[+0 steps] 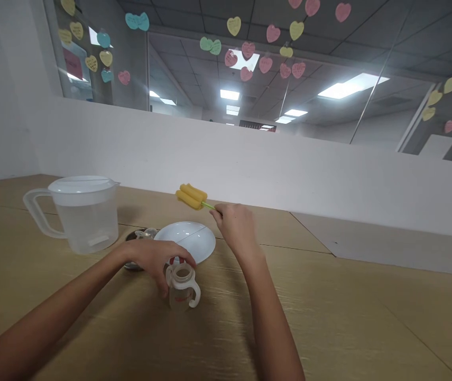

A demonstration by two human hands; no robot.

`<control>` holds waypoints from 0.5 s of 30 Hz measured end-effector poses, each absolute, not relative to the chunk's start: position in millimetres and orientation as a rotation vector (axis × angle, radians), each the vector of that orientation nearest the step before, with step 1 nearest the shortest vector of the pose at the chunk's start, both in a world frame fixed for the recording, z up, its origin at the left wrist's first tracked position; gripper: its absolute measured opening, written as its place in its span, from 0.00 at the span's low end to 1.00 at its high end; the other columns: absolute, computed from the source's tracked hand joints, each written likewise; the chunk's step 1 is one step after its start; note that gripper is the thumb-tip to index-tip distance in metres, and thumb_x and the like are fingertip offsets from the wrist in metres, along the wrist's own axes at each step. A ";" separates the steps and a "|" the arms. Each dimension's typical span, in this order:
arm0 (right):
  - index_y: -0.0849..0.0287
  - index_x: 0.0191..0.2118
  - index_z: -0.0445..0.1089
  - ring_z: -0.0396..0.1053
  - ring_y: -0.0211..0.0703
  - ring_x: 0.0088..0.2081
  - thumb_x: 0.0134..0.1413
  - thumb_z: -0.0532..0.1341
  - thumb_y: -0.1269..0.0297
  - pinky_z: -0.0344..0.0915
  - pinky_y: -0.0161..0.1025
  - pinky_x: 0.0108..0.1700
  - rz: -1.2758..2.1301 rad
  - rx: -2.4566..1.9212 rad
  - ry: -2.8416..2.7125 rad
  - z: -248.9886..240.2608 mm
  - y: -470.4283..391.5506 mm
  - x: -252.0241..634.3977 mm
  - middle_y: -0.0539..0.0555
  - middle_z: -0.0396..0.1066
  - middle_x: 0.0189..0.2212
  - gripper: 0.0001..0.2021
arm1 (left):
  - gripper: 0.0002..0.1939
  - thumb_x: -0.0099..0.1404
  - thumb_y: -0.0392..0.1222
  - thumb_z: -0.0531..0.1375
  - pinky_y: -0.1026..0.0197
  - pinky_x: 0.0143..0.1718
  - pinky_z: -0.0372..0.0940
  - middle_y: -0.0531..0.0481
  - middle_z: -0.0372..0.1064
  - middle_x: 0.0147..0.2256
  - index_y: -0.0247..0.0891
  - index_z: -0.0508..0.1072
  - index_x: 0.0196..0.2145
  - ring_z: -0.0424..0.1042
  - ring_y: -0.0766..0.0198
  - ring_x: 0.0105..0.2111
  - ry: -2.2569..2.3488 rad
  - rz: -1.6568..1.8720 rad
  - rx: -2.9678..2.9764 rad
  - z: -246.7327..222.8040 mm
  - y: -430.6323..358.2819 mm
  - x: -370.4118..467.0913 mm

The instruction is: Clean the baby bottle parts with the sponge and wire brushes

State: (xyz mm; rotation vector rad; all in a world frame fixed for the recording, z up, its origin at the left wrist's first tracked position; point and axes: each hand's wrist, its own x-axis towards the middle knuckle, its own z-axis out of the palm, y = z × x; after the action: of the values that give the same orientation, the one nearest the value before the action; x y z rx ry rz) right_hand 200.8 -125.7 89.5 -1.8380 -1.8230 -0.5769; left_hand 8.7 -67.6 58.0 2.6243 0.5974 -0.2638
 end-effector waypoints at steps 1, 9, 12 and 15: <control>0.54 0.32 0.74 0.60 0.36 0.22 0.59 0.53 0.57 0.42 0.35 0.23 -0.577 -1.838 -1.823 89.5 -125.8 200.9 0.51 0.70 0.20 0.14 | 0.38 0.42 0.49 0.68 0.65 0.43 0.61 0.51 0.67 0.48 0.43 0.65 0.52 0.66 0.58 0.46 0.593 -0.265 2.619 58.8 -66.7 7.1; 0.53 0.34 0.74 0.61 0.38 0.24 0.58 0.53 0.58 0.43 0.35 0.24 -0.563 -1.840 -1.803 89.4 -125.8 203.5 0.51 0.71 0.22 0.13 | 0.32 0.45 0.46 0.66 0.66 0.42 0.61 0.47 0.68 0.46 0.37 0.67 0.48 0.66 0.59 0.44 1.160 -0.028 2.584 68.4 -14.9 -50.1; 0.52 0.34 0.74 0.62 0.39 0.24 0.58 0.53 0.57 0.44 0.35 0.23 -0.549 -1.846 -1.807 89.8 -125.1 204.2 0.51 0.71 0.22 0.13 | 0.20 0.41 0.43 0.66 0.61 0.37 0.62 0.44 0.71 0.37 0.32 0.72 0.34 0.68 0.54 0.37 1.605 -0.222 2.467 54.2 10.4 -64.3; 0.52 0.35 0.75 0.62 0.39 0.24 0.58 0.53 0.58 0.44 0.35 0.23 -0.533 -1.849 -1.808 89.9 -124.8 204.4 0.50 0.71 0.22 0.13 | 0.11 0.39 0.41 0.65 0.59 0.29 0.62 0.45 0.68 0.23 0.33 0.69 0.19 0.68 0.54 0.28 1.691 -0.338 2.358 36.9 22.8 -66.0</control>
State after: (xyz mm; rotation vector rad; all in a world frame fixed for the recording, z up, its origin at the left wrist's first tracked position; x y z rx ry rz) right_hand 204.4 -124.8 89.9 -1.8486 -1.8080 -0.5333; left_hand -66.0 22.8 36.9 2.3576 1.6910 -0.3380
